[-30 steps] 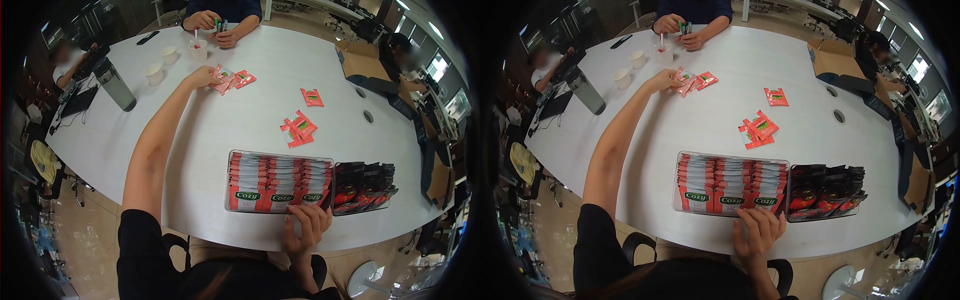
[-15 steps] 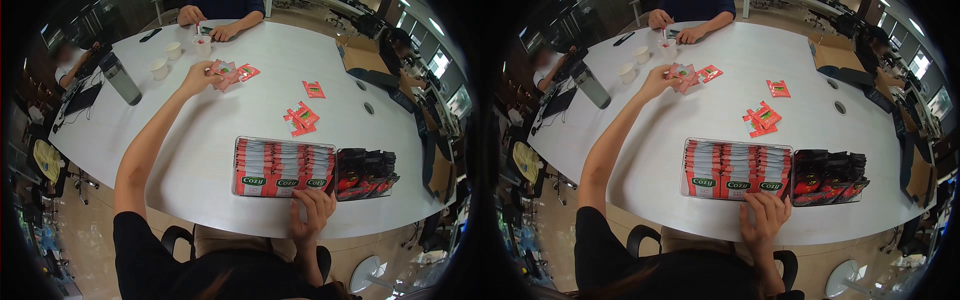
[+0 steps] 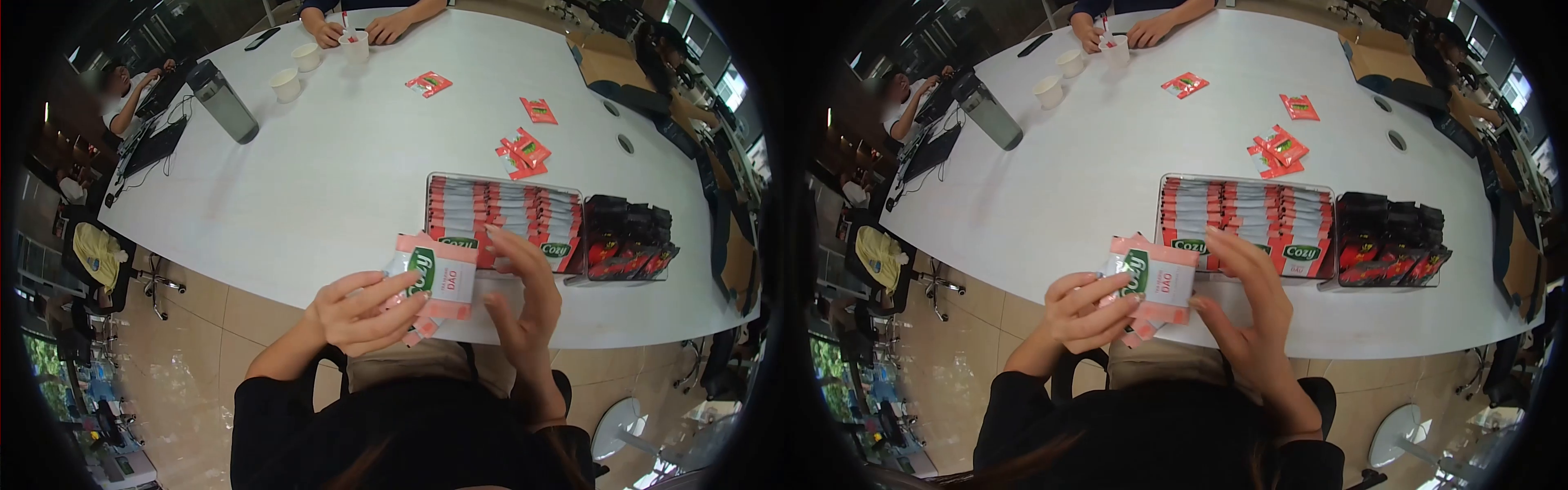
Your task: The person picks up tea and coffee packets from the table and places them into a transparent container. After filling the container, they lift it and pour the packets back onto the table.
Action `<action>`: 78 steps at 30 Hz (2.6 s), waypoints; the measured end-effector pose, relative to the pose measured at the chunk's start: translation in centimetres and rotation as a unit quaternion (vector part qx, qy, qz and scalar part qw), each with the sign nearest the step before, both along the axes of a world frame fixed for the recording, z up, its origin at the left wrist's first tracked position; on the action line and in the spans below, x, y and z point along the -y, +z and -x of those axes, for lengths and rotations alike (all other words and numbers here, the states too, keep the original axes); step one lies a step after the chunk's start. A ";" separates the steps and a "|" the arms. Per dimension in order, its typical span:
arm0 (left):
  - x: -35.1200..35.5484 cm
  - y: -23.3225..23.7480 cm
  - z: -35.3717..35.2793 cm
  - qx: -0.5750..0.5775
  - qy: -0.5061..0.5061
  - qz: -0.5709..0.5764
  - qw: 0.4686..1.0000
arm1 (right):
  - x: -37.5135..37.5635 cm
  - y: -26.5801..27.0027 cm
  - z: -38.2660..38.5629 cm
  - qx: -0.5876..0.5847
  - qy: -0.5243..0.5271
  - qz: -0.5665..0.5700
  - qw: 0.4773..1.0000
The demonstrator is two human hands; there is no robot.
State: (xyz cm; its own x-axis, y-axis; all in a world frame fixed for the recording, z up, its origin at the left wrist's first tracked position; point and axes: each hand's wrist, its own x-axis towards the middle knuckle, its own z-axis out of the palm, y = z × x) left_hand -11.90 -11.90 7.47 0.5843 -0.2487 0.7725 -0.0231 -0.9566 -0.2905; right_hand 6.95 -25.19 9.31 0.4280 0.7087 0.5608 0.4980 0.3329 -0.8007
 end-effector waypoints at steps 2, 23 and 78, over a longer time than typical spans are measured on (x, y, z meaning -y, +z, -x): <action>0.7 -1.0 -0.4 0.011 -0.017 0.000 1.000 | -0.2 0.3 -0.8 -0.046 0.105 0.129 0.985; 0.0 -5.6 -1.3 0.240 0.050 0.328 0.912 | -2.4 -0.8 -1.4 0.009 -0.005 0.153 0.988; 0.8 -5.0 -1.5 0.148 0.022 0.653 0.742 | -0.6 -0.5 -5.0 0.245 -0.120 0.198 0.941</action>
